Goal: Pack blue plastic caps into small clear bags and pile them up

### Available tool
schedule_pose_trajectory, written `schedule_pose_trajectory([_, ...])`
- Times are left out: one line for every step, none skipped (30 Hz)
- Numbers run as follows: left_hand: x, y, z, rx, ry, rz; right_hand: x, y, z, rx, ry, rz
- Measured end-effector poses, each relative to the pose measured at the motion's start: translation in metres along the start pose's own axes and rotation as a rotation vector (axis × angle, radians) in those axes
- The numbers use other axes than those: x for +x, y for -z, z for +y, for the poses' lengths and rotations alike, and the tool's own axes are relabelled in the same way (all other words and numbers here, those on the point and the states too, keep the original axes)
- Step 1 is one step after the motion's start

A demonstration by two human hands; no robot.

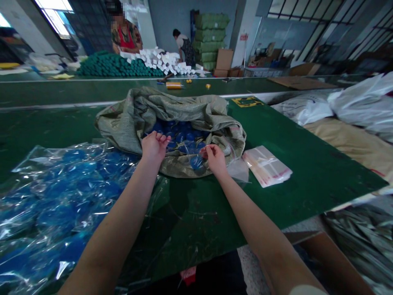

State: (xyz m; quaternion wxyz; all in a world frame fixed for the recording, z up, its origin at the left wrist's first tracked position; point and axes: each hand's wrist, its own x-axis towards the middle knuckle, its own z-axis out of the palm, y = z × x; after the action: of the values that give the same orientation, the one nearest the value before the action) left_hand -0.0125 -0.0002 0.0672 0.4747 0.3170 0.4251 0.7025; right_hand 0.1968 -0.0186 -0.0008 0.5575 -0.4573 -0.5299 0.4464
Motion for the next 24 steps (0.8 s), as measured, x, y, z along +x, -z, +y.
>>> schedule_pose_trajectory([0.0,0.004,0.003,0.013,0.024,-0.021,0.001,0.0,0.001,0.01,0.001,0.002])
schedule_pose_trajectory([0.0,0.007,0.004,0.056,0.06,-0.061,0.003,0.001,0.002,0.019,0.002,0.003])
schedule_pose_trajectory([-0.002,0.009,0.005,0.123,0.107,-0.118,0.004,0.001,0.003,0.024,0.002,0.003])
schedule_pose_trajectory([-0.003,0.01,0.003,0.203,0.156,-0.177,0.005,0.001,0.003,0.027,-0.001,0.001])
schedule_pose_trajectory([-0.005,0.01,0.0,0.287,0.193,-0.226,0.005,0.002,0.003,0.026,-0.005,0.0])
schedule_pose_trajectory([-0.007,0.01,-0.004,0.369,0.21,-0.257,0.006,0.002,0.002,0.022,-0.01,-0.001])
schedule_pose_trajectory([-0.008,0.009,-0.009,0.443,0.204,-0.274,0.005,0.002,0.001,0.016,-0.013,-0.004])
schedule_pose_trajectory([-0.009,0.007,-0.014,0.501,0.175,-0.28,0.005,0.002,0.0,0.009,-0.012,-0.006])
schedule_pose_trajectory([-0.01,0.006,-0.02,0.544,0.134,-0.279,0.005,0.002,0.0,0.005,-0.007,-0.008])
schedule_pose_trajectory([-0.01,0.004,-0.025,0.572,0.095,-0.278,0.004,0.002,-0.001,0.005,0.001,-0.008])
schedule_pose_trajectory([-0.01,0.003,-0.03,0.585,0.063,-0.28,0.004,0.002,-0.001,0.008,0.008,-0.011])
schedule_pose_trajectory([-0.009,0.002,-0.034,0.582,0.042,-0.275,0.004,0.002,-0.001,0.011,0.015,-0.013])
schedule_pose_trajectory([-0.009,0.001,-0.036,0.563,0.032,-0.264,0.004,0.002,-0.001,0.013,0.022,-0.015])
schedule_pose_trajectory([-0.009,0.0,-0.037,0.522,0.032,-0.246,0.004,0.002,0.0,0.013,0.026,-0.017])
schedule_pose_trajectory([-0.009,0.0,-0.037,0.457,0.04,-0.227,0.004,0.002,0.0,0.012,0.03,-0.018])
schedule_pose_trajectory([-0.009,-0.001,-0.035,0.371,0.052,-0.21,0.004,0.002,0.001,0.013,0.034,-0.017])
schedule_pose_trajectory([-0.008,-0.001,-0.033,0.271,0.061,-0.192,0.004,0.002,0.001,0.015,0.038,-0.015])
schedule_pose_trajectory([-0.008,-0.001,-0.03,0.164,0.07,-0.172,0.004,0.002,0.001,0.02,0.04,-0.012])
schedule_pose_trajectory([-0.007,-0.001,-0.026,0.066,0.086,-0.154,0.004,0.002,0.001,0.025,0.04,-0.008])
schedule_pose_trajectory([-0.006,0.0,-0.022,-0.011,0.113,-0.143,0.004,0.003,0.001,0.03,0.036,-0.004])
schedule_pose_trajectory([-0.004,0.001,-0.018,-0.06,0.151,-0.139,0.004,0.003,0.001,0.032,0.029,-0.001])
schedule_pose_trajectory([-0.003,0.003,-0.015,-0.082,0.196,-0.136,0.004,0.003,0.001,0.031,0.021,0.0])
schedule_pose_trajectory([-0.002,0.005,-0.014,-0.077,0.241,-0.135,0.005,0.003,0.0,0.026,0.012,0.001])
schedule_pose_trajectory([-0.001,0.007,-0.013,-0.046,0.275,-0.146,0.005,0.004,0.0,0.014,0.003,-0.003])
